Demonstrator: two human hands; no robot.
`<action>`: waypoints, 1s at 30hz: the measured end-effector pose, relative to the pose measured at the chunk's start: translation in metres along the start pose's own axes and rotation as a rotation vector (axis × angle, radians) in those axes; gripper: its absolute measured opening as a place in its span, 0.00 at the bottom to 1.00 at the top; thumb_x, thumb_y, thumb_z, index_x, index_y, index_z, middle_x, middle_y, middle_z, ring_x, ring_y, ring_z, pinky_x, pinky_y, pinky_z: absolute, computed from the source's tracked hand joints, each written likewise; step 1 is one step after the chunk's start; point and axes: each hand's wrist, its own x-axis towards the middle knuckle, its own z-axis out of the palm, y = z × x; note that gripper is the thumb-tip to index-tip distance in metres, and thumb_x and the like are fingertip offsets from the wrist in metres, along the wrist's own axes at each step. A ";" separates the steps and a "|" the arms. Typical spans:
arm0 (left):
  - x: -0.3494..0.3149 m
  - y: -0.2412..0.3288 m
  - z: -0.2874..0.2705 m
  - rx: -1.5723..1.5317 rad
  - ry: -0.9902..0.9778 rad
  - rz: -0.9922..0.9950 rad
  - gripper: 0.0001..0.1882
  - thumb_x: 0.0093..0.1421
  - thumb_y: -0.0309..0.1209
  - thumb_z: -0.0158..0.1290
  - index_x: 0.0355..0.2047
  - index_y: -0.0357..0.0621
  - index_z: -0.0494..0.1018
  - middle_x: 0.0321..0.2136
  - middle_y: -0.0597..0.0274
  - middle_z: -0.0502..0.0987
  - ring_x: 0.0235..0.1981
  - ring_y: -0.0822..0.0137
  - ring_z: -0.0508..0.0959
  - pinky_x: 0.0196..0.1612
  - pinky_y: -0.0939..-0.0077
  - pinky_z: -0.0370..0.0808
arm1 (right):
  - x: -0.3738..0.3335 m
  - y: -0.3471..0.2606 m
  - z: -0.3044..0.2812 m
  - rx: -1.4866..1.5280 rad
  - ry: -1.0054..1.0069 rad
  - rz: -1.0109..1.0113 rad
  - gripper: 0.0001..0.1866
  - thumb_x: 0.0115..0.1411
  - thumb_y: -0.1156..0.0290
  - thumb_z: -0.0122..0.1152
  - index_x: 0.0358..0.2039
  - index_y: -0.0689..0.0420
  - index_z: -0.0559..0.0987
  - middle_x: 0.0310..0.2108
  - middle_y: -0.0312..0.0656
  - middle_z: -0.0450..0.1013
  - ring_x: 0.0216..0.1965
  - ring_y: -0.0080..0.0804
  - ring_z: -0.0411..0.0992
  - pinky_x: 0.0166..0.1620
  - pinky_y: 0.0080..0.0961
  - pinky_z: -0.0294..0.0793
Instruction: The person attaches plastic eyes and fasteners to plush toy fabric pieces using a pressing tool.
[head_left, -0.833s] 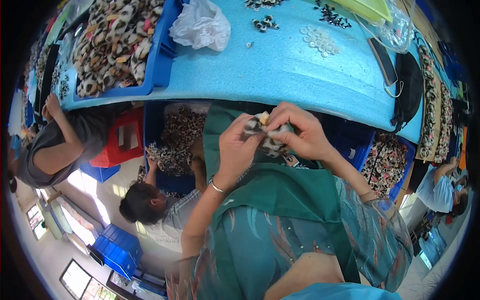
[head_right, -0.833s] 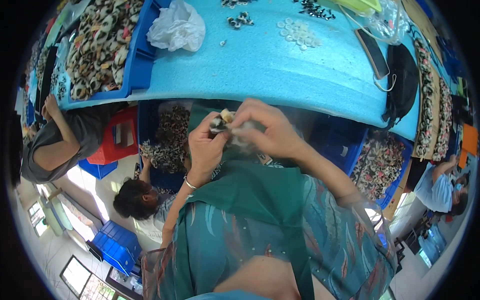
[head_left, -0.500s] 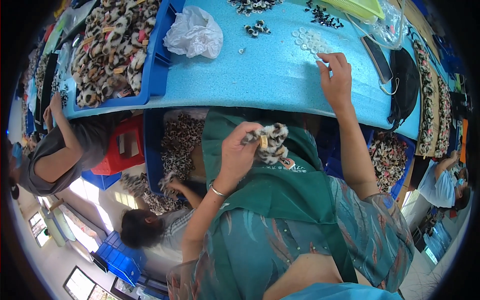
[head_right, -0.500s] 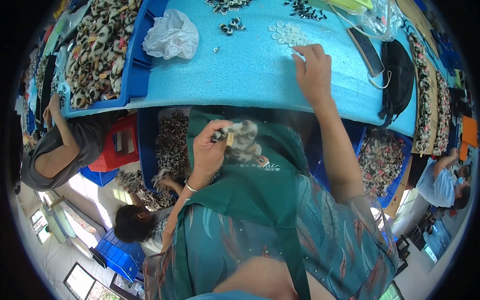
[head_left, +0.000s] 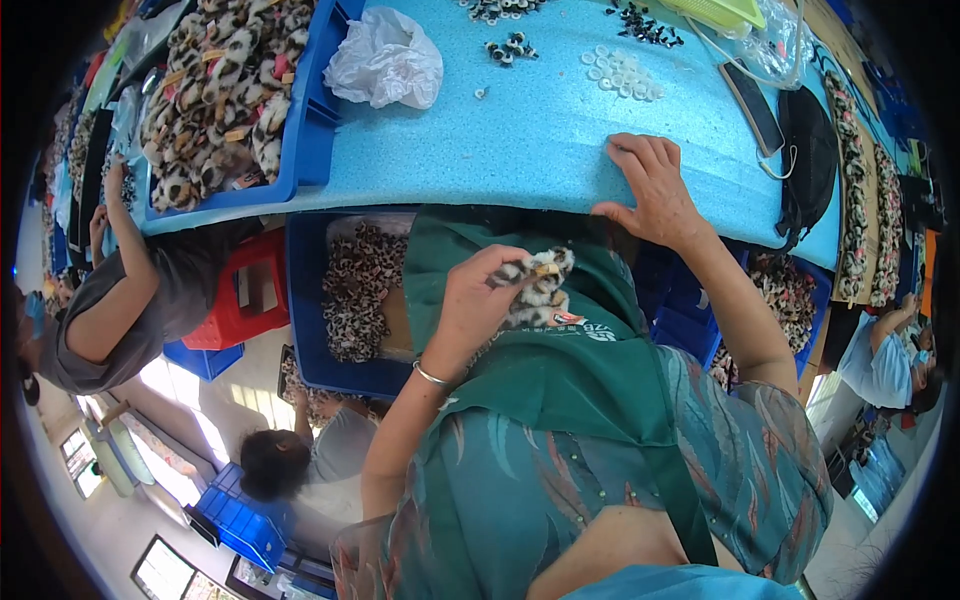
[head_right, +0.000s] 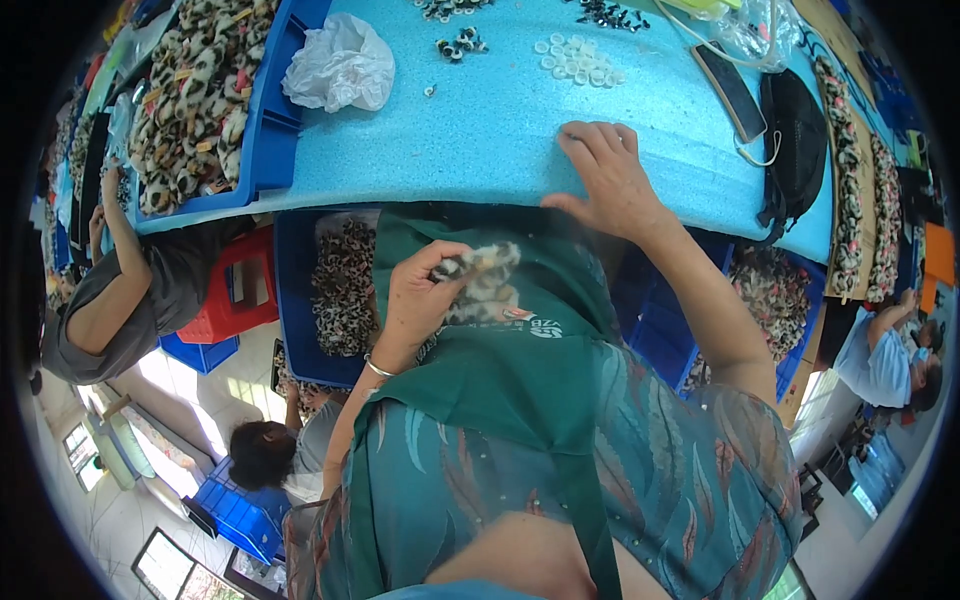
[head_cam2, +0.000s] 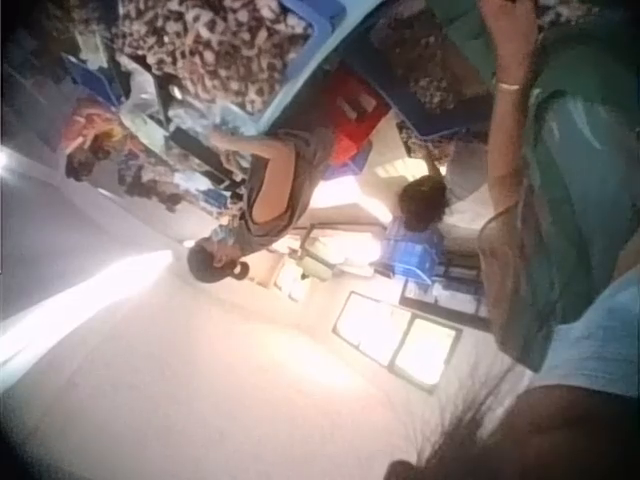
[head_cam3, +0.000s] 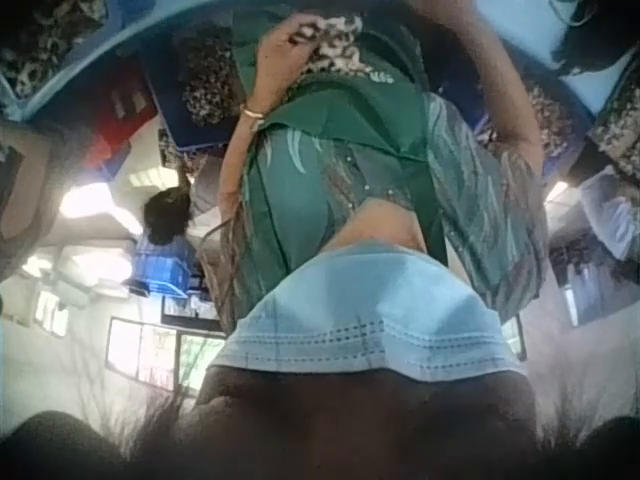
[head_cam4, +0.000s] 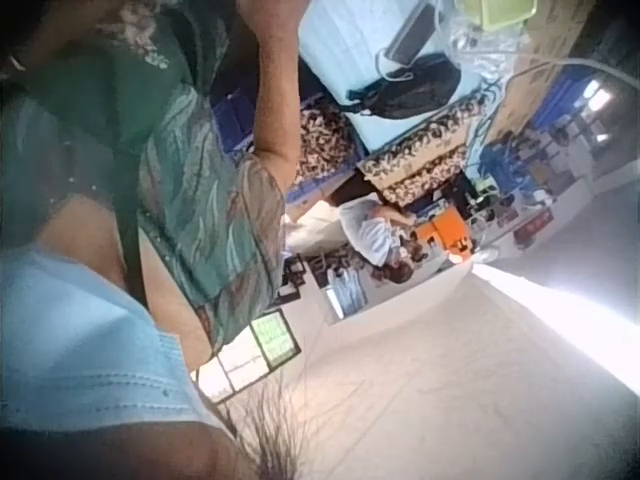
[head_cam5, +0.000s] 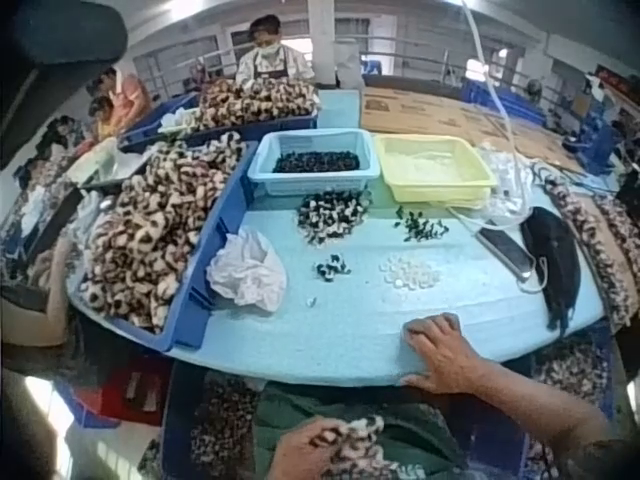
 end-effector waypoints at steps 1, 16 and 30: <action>-0.001 0.000 -0.002 0.000 0.003 -0.004 0.13 0.49 0.16 0.59 0.37 0.38 0.74 0.31 0.66 0.77 0.32 0.79 0.74 0.37 0.85 0.71 | -0.002 -0.003 0.000 0.004 -0.003 -0.003 0.32 0.50 0.54 0.66 0.49 0.62 0.70 0.50 0.44 0.66 0.52 0.43 0.63 0.55 0.41 0.57; -0.014 0.007 -0.009 0.007 0.105 0.358 0.27 0.40 0.06 0.48 0.37 0.46 0.80 0.35 0.60 0.72 0.33 0.67 0.75 0.34 0.80 0.72 | 0.018 -0.084 0.010 0.833 0.046 0.233 0.05 0.51 0.75 0.65 0.29 0.57 0.78 0.27 0.37 0.72 0.31 0.30 0.71 0.38 0.26 0.68; -0.016 0.012 -0.008 -0.017 0.195 0.395 0.22 0.47 0.10 0.55 0.36 0.51 0.82 0.34 0.62 0.69 0.32 0.68 0.72 0.32 0.80 0.70 | 0.032 -0.093 0.011 1.257 -0.335 0.366 0.04 0.57 0.74 0.61 0.32 0.60 0.81 0.30 0.33 0.76 0.32 0.16 0.71 0.36 0.17 0.70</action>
